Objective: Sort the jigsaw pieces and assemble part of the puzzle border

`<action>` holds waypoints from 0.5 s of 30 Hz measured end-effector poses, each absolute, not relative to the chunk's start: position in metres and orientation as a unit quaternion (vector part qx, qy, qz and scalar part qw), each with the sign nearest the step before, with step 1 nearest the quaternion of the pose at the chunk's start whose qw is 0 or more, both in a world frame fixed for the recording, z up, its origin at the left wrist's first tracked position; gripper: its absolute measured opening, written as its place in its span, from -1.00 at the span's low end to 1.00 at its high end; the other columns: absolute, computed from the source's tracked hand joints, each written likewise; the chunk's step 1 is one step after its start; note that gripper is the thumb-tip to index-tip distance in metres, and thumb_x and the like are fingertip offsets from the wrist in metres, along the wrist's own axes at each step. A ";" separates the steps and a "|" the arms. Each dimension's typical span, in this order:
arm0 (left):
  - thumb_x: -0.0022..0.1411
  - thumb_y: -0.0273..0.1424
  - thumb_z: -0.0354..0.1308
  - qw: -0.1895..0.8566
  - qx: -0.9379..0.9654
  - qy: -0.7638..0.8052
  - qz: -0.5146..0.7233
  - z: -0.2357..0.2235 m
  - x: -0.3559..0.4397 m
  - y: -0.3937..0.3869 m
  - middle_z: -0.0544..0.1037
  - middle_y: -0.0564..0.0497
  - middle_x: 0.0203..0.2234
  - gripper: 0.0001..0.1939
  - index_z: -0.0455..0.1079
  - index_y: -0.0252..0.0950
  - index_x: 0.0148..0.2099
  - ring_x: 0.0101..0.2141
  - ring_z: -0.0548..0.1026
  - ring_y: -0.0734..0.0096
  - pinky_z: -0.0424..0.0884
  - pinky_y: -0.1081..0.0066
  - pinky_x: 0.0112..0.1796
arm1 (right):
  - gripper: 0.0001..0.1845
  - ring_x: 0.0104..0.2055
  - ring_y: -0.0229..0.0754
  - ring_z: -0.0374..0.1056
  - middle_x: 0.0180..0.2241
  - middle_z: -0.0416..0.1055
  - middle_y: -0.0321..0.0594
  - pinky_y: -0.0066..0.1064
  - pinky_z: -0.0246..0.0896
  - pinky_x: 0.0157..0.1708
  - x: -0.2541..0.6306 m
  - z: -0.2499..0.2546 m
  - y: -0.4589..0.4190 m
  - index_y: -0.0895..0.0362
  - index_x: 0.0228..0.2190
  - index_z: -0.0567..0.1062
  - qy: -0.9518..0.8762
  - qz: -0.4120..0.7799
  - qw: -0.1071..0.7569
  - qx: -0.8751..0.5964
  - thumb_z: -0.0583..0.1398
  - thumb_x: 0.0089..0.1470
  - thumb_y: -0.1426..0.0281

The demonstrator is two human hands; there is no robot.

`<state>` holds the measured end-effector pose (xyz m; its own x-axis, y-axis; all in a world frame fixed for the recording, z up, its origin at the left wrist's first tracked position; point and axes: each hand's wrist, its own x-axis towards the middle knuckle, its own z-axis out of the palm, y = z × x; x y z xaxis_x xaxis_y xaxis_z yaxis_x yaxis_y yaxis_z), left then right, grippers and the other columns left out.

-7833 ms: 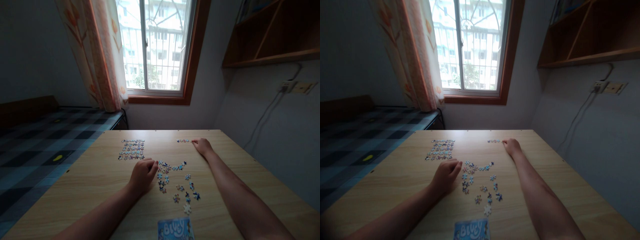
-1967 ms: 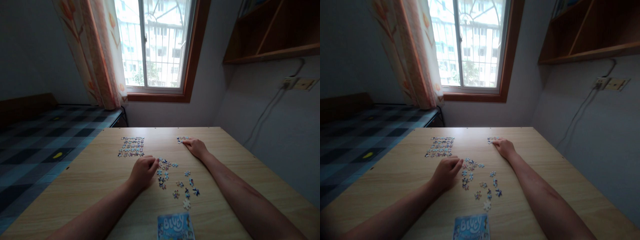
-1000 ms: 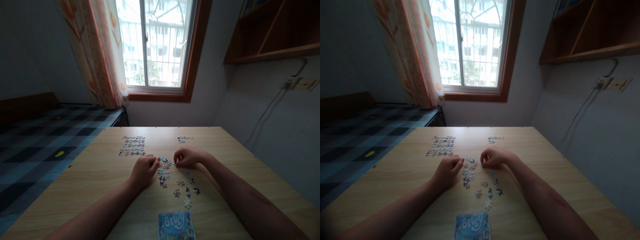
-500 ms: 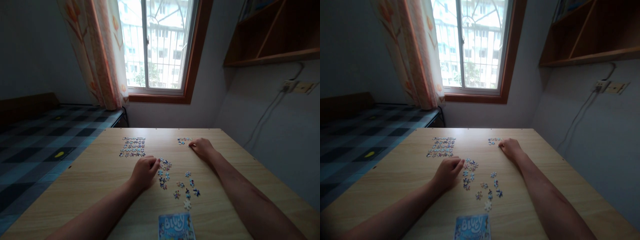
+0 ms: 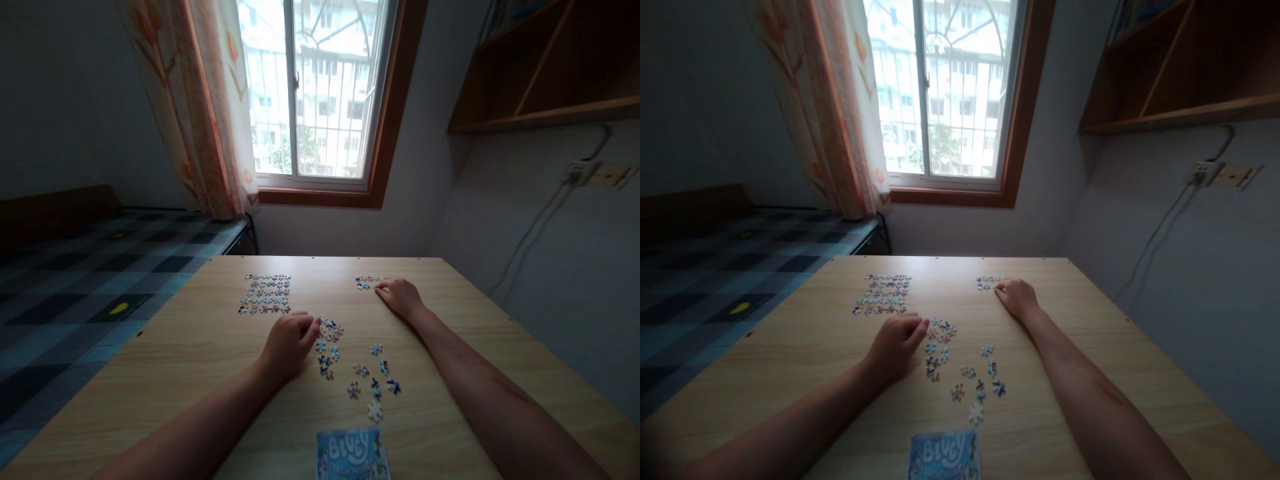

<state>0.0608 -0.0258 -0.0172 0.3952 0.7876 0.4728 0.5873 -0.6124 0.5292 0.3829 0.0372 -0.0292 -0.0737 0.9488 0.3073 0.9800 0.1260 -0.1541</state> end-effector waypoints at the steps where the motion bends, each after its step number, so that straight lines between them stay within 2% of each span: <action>1: 0.32 -0.30 -0.05 0.140 0.824 0.417 0.358 -0.017 0.061 -0.026 0.28 0.09 -0.67 -0.55 0.14 -0.29 -0.63 -0.58 0.25 0.51 0.09 0.44 -0.44 | -0.78 -0.13 -0.13 0.45 -0.15 0.57 -0.27 -0.45 0.27 -0.20 0.382 -0.031 0.038 -0.02 -0.29 0.66 -0.724 -0.046 0.173 -0.666 0.19 0.24 0.28; 8: 0.32 -0.28 -0.05 0.137 0.824 0.418 0.356 -0.018 0.060 -0.026 0.26 0.09 -0.68 -0.54 0.13 -0.29 -0.63 -0.58 0.24 0.51 0.09 0.44 -0.44 | -0.73 -0.15 -0.12 0.45 -0.19 0.57 -0.22 -0.44 0.26 -0.21 0.379 -0.038 0.044 0.02 -0.28 0.66 -0.700 -0.025 0.202 -0.684 0.16 0.25 0.25; 15: 0.32 -0.29 -0.06 0.136 0.825 0.417 0.357 -0.019 0.061 -0.024 0.27 0.09 -0.67 -0.54 0.13 -0.29 -0.63 -0.58 0.25 0.51 0.08 0.43 -0.44 | -0.77 -0.13 -0.13 0.46 -0.17 0.58 -0.26 -0.44 0.27 -0.16 0.382 -0.041 0.046 -0.02 -0.22 0.66 -0.703 -0.005 0.215 -0.678 0.19 0.18 0.35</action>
<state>0.0608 -0.0240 -0.0190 0.3981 0.7849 0.4748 0.5903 -0.6154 0.5224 0.3819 0.0462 -0.0408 0.0110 0.9506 0.3101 0.9553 0.0816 -0.2840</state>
